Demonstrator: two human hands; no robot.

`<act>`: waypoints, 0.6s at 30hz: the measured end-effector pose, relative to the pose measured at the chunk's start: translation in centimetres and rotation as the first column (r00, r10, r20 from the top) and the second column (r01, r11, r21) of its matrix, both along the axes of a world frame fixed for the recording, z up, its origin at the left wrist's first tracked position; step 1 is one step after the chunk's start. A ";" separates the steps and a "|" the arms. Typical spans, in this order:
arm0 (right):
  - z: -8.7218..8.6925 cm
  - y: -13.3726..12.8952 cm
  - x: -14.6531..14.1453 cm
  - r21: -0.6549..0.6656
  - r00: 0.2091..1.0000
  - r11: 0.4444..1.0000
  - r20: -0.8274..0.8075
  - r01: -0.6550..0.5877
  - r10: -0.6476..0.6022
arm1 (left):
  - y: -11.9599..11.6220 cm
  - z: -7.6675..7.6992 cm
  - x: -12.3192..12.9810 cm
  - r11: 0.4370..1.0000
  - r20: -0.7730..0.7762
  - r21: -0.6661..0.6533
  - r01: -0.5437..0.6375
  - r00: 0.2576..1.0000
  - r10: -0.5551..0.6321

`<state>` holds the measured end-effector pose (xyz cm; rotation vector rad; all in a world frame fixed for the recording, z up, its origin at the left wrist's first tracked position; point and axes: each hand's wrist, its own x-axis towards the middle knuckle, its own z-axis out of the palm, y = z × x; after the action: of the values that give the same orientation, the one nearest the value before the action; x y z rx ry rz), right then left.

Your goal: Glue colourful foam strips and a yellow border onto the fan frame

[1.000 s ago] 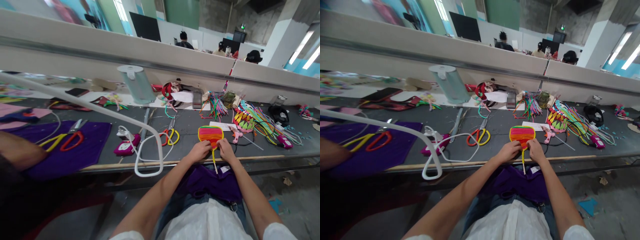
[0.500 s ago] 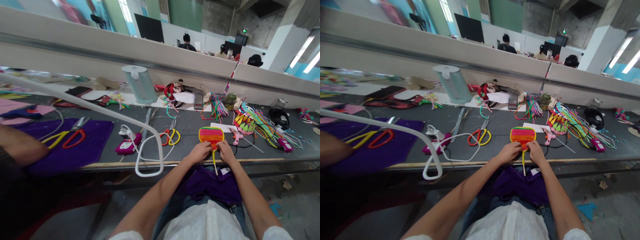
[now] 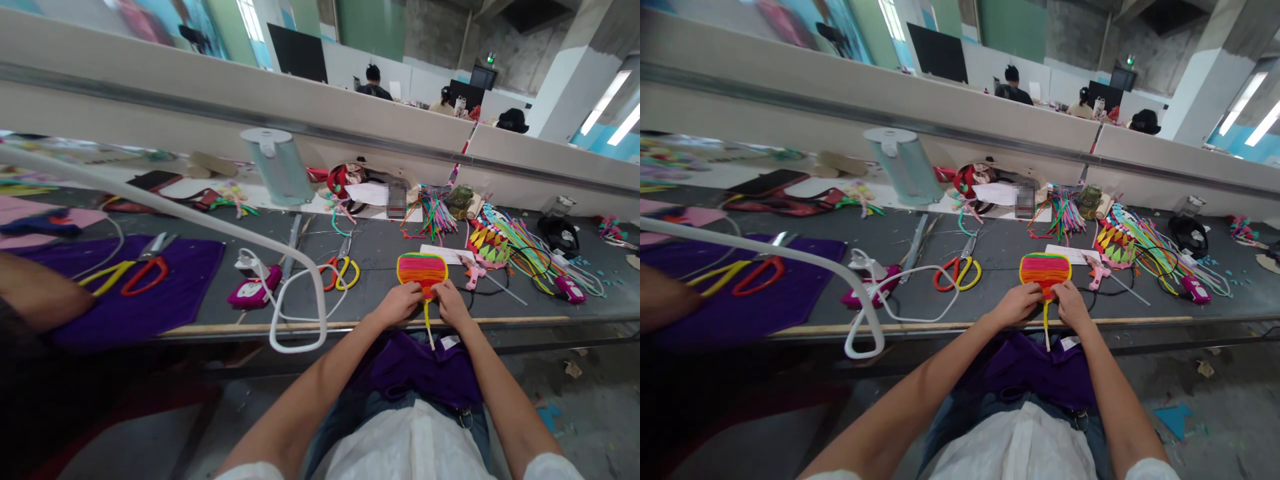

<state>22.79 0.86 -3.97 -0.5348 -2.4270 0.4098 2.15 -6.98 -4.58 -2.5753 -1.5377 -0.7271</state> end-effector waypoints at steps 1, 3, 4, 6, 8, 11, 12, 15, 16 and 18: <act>0.0 0.0 0.0 -0.001 1.000 1.000 -0.001 0.001 -0.001 | 0.0 -0.1 0.0 1.000 0.003 0.002 0.001 1.000 -0.001; -0.1 0.1 0.0 -0.003 1.000 1.000 -0.002 0.001 -0.001 | 0.1 -0.3 -0.1 1.000 0.011 0.005 0.004 1.000 -0.004; -0.1 0.1 0.0 -0.005 1.000 1.000 -0.002 0.001 -0.001 | 0.2 -0.3 -0.1 1.000 0.014 0.007 0.004 1.000 -0.004; -0.2 0.1 -0.1 -0.008 1.000 1.000 -0.002 0.001 -0.001 | 0.2 -0.5 -0.2 1.000 0.022 0.010 0.005 1.000 -0.005; -0.2 0.1 -0.1 -0.010 1.000 1.000 -0.002 0.003 -0.003 | 0.2 -0.5 -0.2 1.000 0.029 0.013 0.005 1.000 -0.005; -0.2 0.0 -0.1 -0.013 1.000 1.000 0.000 0.009 -0.009 | 0.2 -0.5 -0.2 1.000 0.041 0.015 0.004 0.999 -0.004; -0.2 0.0 -0.1 -0.014 1.000 1.000 0.001 0.011 -0.011 | 0.1 -0.5 -0.2 1.000 0.045 0.015 0.003 0.999 -0.004; -0.2 0.0 -0.1 -0.014 1.000 1.000 0.004 0.015 -0.015 | 0.1 -0.5 -0.2 1.000 0.061 0.013 -0.002 0.998 0.001; -0.2 0.0 -0.1 -0.014 1.000 1.000 0.006 0.016 -0.016 | 0.1 -0.5 -0.2 1.000 0.068 0.012 -0.004 0.998 0.003; -0.1 -0.1 0.0 -0.015 1.000 1.000 0.008 0.017 -0.017 | 0.0 -0.5 -0.2 1.000 0.084 0.007 -0.010 0.996 0.009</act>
<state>22.76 0.78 -4.10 -0.5640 -2.4273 0.4198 1.91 -6.95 -5.09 -2.5614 -1.5655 -0.8496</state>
